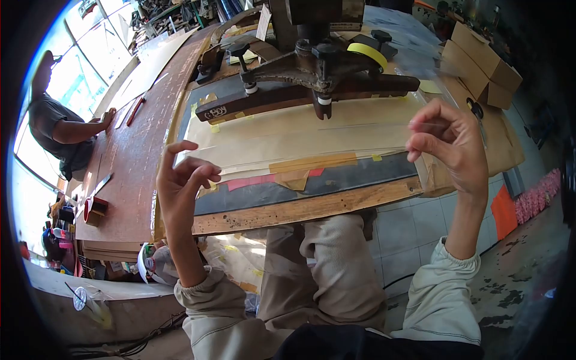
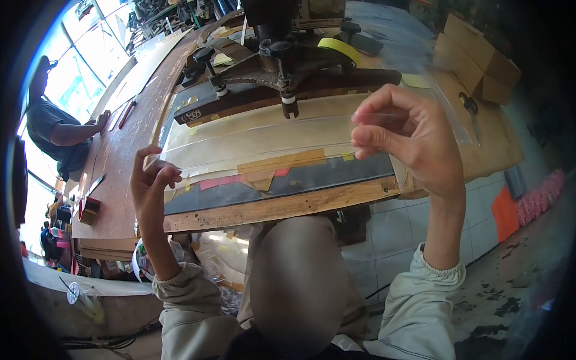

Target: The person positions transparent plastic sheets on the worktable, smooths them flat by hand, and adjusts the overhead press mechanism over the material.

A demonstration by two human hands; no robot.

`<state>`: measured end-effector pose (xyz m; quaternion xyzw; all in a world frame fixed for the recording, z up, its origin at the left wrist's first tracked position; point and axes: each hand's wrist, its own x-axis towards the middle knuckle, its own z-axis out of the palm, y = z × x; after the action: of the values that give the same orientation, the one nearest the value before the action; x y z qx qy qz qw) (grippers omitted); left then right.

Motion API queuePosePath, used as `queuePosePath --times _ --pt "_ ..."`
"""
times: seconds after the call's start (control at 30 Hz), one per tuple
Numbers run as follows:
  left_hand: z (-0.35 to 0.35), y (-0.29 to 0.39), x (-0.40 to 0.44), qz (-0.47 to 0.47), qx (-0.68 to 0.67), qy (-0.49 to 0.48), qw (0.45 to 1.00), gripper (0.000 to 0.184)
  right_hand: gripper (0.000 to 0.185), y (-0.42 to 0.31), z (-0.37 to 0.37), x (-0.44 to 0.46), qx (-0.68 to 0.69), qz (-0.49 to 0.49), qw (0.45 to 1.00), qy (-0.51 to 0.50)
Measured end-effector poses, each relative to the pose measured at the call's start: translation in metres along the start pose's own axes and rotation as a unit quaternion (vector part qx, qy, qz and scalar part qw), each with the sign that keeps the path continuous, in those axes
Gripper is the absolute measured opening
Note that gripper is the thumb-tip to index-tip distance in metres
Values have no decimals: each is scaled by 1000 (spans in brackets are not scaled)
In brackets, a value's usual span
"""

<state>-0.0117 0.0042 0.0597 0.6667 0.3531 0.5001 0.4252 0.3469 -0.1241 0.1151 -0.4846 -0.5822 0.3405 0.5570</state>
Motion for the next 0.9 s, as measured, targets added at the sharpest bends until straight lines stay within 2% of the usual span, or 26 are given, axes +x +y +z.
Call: queuePosePath --times 0.07,0.13,0.27,0.37,0.57,0.67,0.77,0.87,0.9 --pt "1 1 -3 17 -7 33 999 35 14 1 5 -5 -2 -38 999 22" --pt "4 1 -8 17 -17 63 998 36 14 9 4 -8 -4 -36 998 46" --pt "14 -3 -9 40 -10 56 998 30 14 34 -8 -10 -3 -35 996 87" --pt "23 -7 -7 22 -42 89 995 33 16 49 -18 -13 -15 -32 993 113" --pt "30 -16 -1 -6 -36 21 999 29 18 69 -34 -14 -12 -9 993 120" --pt "34 -26 1 -8 -91 8 996 28 17 68 -36 -13 -26 9 993 115" --pt "36 -29 0 -16 -81 -5 997 28 15 61 -47 -12 -87 64 994 -3" --pt "46 -36 -5 -31 -82 -22 996 28 19 50 -52 0 -246 -39 942 -223" --pt "48 -40 -8 -44 -55 -41 997 27 20 47 -45 5 -239 1 941 -241"
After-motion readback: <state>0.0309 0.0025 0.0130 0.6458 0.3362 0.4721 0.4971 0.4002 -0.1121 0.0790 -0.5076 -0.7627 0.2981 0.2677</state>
